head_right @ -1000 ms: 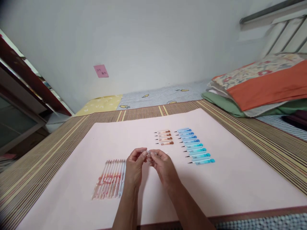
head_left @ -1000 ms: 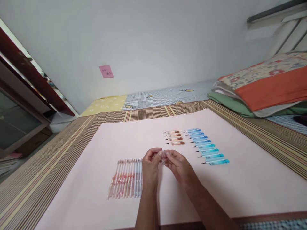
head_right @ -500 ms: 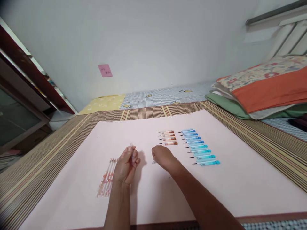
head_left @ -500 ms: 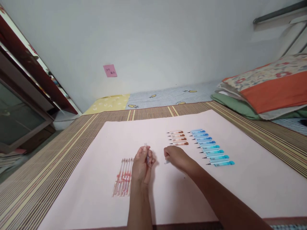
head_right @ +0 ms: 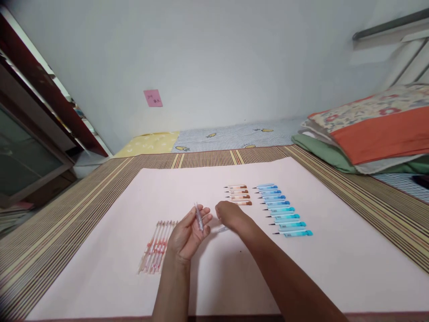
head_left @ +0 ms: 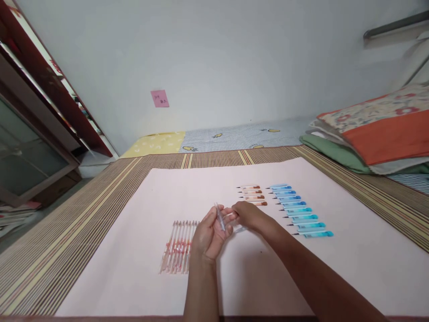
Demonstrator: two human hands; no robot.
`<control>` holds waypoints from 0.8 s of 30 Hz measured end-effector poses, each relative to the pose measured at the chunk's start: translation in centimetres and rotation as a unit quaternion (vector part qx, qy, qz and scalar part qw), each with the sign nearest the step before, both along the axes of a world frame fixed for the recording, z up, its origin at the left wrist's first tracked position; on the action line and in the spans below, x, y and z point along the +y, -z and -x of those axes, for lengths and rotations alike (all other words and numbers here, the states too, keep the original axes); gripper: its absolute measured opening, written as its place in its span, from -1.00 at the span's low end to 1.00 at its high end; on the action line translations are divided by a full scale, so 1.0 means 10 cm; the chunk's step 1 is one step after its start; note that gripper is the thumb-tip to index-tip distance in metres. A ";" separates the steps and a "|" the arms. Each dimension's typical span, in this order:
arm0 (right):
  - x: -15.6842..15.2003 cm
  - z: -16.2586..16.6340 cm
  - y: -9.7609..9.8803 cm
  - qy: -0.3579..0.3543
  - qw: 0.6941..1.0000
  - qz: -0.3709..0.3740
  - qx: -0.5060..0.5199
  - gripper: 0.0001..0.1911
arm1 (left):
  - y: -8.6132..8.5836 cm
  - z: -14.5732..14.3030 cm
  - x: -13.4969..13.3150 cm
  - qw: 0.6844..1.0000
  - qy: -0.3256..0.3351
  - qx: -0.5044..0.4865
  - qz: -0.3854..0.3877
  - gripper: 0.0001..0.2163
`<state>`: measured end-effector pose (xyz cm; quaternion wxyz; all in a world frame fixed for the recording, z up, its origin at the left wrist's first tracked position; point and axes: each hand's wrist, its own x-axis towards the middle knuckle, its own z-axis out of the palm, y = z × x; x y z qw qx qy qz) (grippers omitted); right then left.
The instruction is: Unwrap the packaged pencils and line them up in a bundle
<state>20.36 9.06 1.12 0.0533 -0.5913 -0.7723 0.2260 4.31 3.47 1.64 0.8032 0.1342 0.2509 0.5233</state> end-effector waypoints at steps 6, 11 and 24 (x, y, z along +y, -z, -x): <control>0.02 -0.05 -0.01 0.007 0.994 -0.033 0.103 -0.88 | 0.01 -0.04 -0.01 0.999 -0.006 0.041 -0.026 -0.87; -0.21 -0.27 -0.06 0.105 0.923 -0.107 0.354 -0.85 | 0.03 -0.13 -0.01 0.982 -0.001 0.144 -0.118 -0.78; -0.81 -0.35 -0.15 0.204 0.731 -0.151 0.633 -0.81 | -0.06 -0.47 -0.17 0.943 0.081 0.241 -0.216 -0.78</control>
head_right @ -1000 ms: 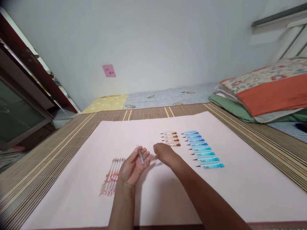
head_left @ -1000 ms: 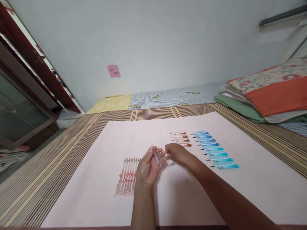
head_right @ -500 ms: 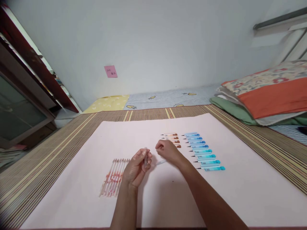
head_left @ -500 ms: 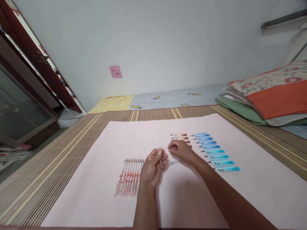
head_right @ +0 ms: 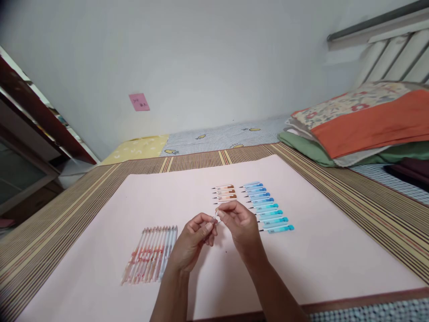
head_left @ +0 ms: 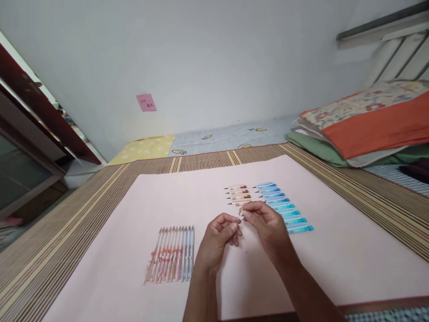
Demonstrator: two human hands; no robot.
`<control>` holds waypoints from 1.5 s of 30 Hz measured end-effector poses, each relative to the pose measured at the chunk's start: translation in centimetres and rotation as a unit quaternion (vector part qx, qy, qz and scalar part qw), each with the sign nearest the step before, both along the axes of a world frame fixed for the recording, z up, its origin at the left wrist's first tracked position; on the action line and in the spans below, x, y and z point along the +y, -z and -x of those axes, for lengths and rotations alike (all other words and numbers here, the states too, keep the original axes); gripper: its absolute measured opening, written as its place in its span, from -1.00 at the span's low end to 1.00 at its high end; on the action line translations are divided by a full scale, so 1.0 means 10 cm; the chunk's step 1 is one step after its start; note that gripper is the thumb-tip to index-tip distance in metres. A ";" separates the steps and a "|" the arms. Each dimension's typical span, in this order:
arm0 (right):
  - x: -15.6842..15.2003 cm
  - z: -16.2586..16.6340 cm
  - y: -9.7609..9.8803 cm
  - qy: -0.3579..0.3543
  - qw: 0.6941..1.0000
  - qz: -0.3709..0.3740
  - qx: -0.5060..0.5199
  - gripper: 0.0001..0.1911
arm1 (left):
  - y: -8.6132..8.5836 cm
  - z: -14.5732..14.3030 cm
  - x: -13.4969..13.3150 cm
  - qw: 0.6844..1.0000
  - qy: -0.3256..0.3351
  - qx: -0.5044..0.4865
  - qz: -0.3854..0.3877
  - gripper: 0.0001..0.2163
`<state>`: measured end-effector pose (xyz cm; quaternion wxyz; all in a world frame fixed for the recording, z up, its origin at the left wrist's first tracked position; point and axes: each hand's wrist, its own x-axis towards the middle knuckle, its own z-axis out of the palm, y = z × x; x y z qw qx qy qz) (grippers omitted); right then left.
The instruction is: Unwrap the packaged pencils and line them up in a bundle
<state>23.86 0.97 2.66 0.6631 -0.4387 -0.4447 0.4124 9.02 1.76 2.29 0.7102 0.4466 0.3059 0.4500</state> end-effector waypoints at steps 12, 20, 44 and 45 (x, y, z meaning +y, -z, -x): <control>-0.08 0.01 -0.05 -0.013 0.998 -0.030 -0.063 -0.86 | -0.05 -0.05 -0.05 1.000 -0.002 -0.022 -0.013 -0.81; -0.16 0.05 -0.17 0.040 0.969 -0.083 -0.228 -0.90 | -0.08 -0.05 -0.04 0.999 -0.012 -0.040 0.000 -0.80; -0.08 0.12 0.15 -0.209 0.975 0.072 -0.031 -0.63 | -0.07 0.04 -0.01 0.988 -0.094 -0.121 0.036 -0.77; -0.09 0.14 0.15 -0.228 0.970 0.078 -0.020 -0.62 | -0.07 0.04 0.00 0.987 -0.099 -0.118 0.042 -0.76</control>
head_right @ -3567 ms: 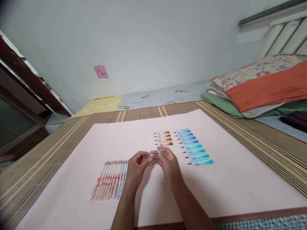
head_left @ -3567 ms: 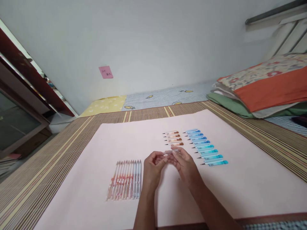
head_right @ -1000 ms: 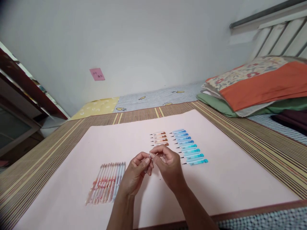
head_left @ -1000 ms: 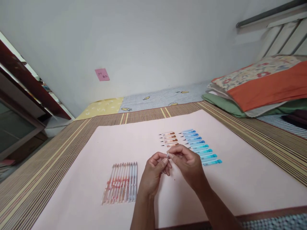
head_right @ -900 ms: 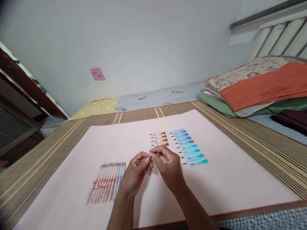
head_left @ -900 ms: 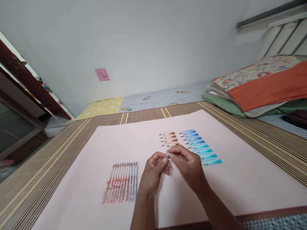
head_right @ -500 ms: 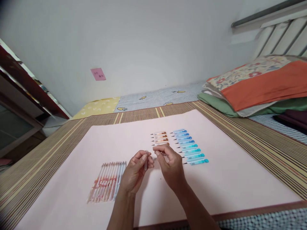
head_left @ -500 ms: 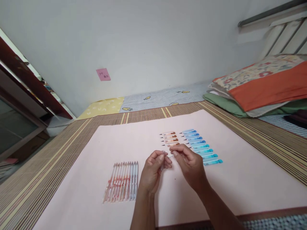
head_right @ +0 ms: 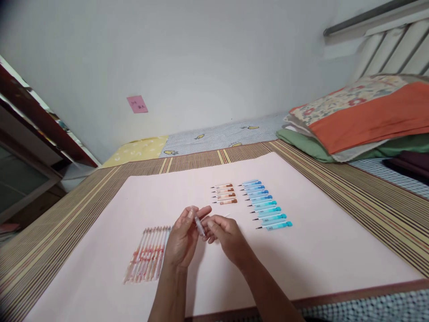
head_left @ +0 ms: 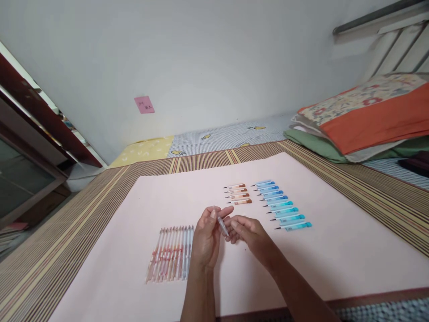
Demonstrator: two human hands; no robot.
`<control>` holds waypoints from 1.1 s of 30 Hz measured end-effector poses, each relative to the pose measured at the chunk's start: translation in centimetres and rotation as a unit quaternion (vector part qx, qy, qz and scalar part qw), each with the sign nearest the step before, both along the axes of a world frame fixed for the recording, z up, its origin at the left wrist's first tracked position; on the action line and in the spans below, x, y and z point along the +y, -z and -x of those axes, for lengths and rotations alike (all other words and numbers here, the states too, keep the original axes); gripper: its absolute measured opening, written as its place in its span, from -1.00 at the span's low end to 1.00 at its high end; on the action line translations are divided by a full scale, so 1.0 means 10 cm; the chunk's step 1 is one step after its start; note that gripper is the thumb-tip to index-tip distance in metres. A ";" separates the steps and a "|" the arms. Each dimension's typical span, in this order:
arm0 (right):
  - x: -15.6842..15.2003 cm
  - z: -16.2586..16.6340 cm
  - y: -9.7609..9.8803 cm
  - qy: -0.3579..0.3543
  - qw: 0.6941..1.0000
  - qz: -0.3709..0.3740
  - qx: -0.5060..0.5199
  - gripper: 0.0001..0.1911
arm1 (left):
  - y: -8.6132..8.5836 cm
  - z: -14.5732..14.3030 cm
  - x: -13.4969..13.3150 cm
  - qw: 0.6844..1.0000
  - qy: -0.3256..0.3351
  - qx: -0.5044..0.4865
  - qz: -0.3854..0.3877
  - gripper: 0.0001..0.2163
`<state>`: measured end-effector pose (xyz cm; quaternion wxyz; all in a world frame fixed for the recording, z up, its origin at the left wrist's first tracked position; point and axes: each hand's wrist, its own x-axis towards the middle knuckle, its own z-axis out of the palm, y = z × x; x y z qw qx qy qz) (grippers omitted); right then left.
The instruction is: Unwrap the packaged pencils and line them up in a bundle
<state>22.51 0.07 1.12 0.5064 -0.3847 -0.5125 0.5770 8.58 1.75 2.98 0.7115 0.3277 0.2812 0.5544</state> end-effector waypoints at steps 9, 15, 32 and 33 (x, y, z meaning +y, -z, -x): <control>-0.02 0.11 0.05 -0.030 0.999 0.016 0.035 -0.79 | 0.01 0.05 0.01 0.999 -0.041 0.028 0.017 -0.77; -0.01 0.13 0.10 -0.008 1.000 0.030 0.001 -0.76 | 0.01 0.07 0.04 0.994 -0.094 0.055 -0.025 -0.78; 0.05 0.08 0.07 0.088 0.990 0.074 0.083 -0.60 | 0.10 0.02 0.10 0.965 -0.204 0.160 -0.040 -0.74; 0.05 0.09 0.06 0.079 0.989 0.082 0.098 -0.60 | 0.09 0.02 0.09 0.963 -0.207 0.168 -0.045 -0.74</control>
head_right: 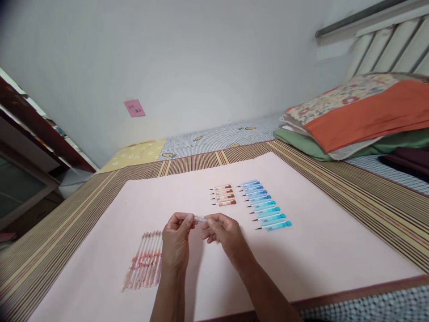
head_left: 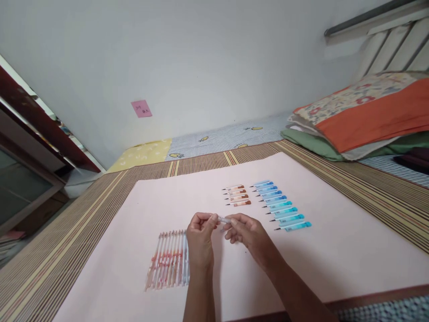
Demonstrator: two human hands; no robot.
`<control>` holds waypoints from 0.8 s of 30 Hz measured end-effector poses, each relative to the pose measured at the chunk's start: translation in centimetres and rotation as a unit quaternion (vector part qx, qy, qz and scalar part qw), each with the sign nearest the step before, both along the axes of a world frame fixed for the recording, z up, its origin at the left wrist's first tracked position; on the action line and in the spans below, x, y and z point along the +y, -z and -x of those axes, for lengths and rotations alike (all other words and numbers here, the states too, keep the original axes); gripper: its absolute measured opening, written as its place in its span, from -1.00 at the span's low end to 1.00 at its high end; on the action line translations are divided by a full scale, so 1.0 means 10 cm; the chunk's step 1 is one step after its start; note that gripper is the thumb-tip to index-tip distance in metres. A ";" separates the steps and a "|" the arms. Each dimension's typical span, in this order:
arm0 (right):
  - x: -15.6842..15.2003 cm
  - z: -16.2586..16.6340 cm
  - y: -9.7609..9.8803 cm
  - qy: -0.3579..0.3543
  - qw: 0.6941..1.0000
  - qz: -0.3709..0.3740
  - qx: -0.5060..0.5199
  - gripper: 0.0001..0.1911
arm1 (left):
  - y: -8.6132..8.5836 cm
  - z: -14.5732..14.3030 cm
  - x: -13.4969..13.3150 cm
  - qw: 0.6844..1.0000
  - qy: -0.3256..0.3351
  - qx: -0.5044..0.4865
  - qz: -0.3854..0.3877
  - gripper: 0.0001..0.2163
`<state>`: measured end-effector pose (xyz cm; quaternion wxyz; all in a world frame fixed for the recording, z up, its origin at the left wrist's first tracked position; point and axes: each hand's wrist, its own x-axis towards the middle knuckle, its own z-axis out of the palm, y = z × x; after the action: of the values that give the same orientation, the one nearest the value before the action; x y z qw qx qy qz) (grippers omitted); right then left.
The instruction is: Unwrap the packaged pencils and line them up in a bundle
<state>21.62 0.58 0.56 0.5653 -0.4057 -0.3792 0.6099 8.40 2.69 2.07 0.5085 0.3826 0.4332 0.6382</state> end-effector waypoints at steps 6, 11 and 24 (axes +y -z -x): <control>0.06 -0.20 -0.06 0.051 0.992 0.016 0.112 -0.67 | -0.01 0.08 0.01 0.994 0.054 0.094 -0.008 -0.71; 0.15 -0.63 -0.05 0.156 0.971 0.024 0.178 -0.67 | 0.25 0.12 0.06 0.915 0.055 0.400 -0.007 -0.72; 0.22 -0.92 0.18 0.210 0.976 0.034 0.057 -0.57 | 0.45 -0.15 0.05 0.924 0.068 0.373 0.045 -0.91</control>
<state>30.87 2.82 -1.24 0.6874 -0.4592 -0.2321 0.5126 9.92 3.22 -2.42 0.3690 0.5981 0.5926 0.3936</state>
